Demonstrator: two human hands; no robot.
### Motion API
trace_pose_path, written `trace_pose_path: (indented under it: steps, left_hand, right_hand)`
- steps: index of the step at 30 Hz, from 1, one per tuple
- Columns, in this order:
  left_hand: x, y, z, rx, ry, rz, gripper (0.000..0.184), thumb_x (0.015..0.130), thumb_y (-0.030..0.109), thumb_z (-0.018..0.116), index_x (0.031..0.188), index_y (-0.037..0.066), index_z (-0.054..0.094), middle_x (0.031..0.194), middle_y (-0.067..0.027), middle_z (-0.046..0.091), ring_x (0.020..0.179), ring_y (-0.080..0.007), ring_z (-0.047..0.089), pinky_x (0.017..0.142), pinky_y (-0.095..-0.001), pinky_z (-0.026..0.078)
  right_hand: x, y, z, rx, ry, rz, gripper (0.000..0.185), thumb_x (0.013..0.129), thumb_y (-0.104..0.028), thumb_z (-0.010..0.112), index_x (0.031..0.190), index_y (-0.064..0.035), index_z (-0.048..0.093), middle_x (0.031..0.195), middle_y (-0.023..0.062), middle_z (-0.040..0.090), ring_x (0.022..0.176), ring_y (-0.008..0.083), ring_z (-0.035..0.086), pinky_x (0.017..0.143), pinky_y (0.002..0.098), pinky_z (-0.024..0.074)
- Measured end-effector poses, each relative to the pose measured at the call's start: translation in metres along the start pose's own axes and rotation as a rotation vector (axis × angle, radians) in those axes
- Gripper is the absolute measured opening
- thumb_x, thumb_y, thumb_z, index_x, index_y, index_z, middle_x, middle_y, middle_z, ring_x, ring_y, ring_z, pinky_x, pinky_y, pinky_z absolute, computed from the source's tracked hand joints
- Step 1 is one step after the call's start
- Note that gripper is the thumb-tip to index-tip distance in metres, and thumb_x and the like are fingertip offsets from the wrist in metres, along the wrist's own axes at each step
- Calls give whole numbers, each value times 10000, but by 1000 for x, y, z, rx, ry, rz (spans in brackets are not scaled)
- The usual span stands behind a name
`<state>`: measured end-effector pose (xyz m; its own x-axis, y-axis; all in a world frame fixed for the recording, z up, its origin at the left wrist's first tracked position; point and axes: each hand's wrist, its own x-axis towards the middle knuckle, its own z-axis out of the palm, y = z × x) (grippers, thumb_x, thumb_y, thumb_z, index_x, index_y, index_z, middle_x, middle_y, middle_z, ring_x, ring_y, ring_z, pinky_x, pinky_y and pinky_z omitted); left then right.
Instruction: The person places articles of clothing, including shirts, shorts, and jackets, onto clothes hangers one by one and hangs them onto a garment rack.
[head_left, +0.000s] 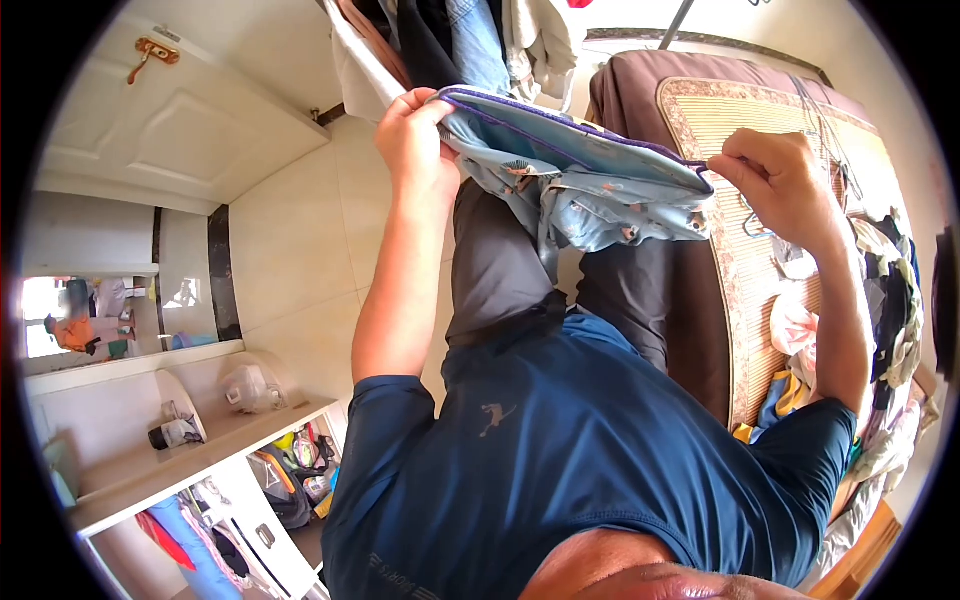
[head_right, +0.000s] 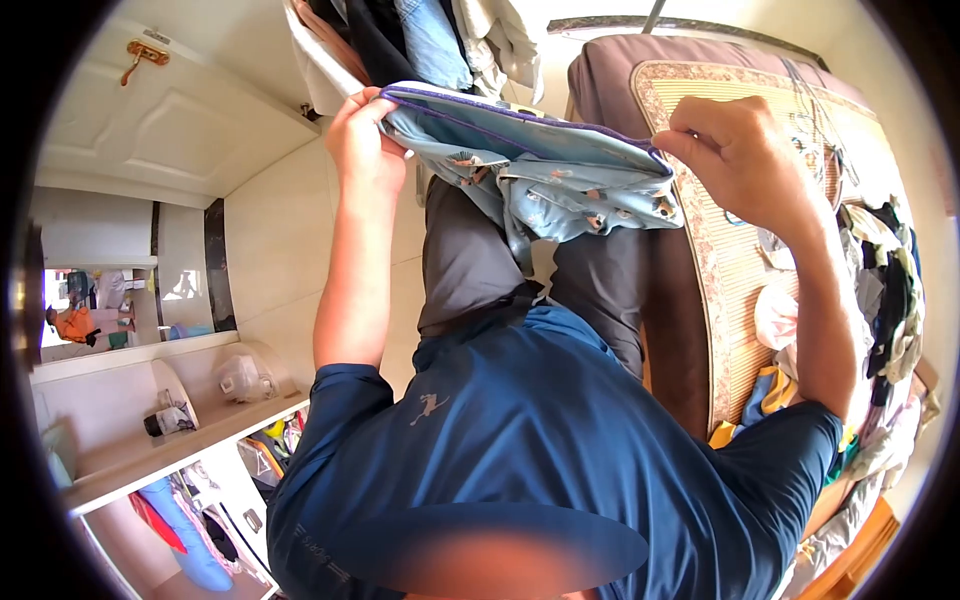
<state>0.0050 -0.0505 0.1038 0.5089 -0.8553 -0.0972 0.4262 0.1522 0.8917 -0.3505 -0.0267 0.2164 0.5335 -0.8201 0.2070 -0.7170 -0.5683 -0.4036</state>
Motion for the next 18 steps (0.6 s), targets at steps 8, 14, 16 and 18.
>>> trace_pose_path:
  steps: [8, 14, 16, 18]
  left_hand:
    - [0, -3, -1, 119, -39, 322, 164, 801, -121, 671, 899, -1, 617, 804, -32, 638, 708, -90, 592, 664, -242, 492]
    - [-8, -17, -11, 333, -19, 678, 131, 848, -74, 701, 920, -7, 614, 817, -28, 646, 712, -60, 575, 656, -216, 479]
    - [-4, -15, -20, 417, -14, 605, 132, 861, -74, 697, 946, -11, 618, 828, -17, 644, 711, -51, 565, 652, -213, 478]
    - [-10, -15, -24, 434, -4, 640, 129, 869, -76, 691, 959, -11, 625, 837, -16, 651, 718, -49, 573, 659, -212, 483]
  right_hand:
    - [3, -15, 4, -24, 4, -41, 202, 916, -134, 728, 803, 8, 641, 660, 180, 578, 622, 369, 584, 598, 435, 461]
    - [10, -19, 3, -39, -94, 21, 228, 905, -135, 730, 778, 9, 607, 641, 192, 569, 628, 394, 581, 601, 450, 460]
    - [13, -24, 5, -47, -78, -4, 227, 904, -136, 729, 782, 12, 606, 655, 198, 578, 635, 401, 584, 608, 453, 465]
    - [18, -27, 8, -58, -56, -30, 227, 903, -136, 728, 786, 16, 605, 669, 204, 588, 642, 408, 587, 616, 455, 470]
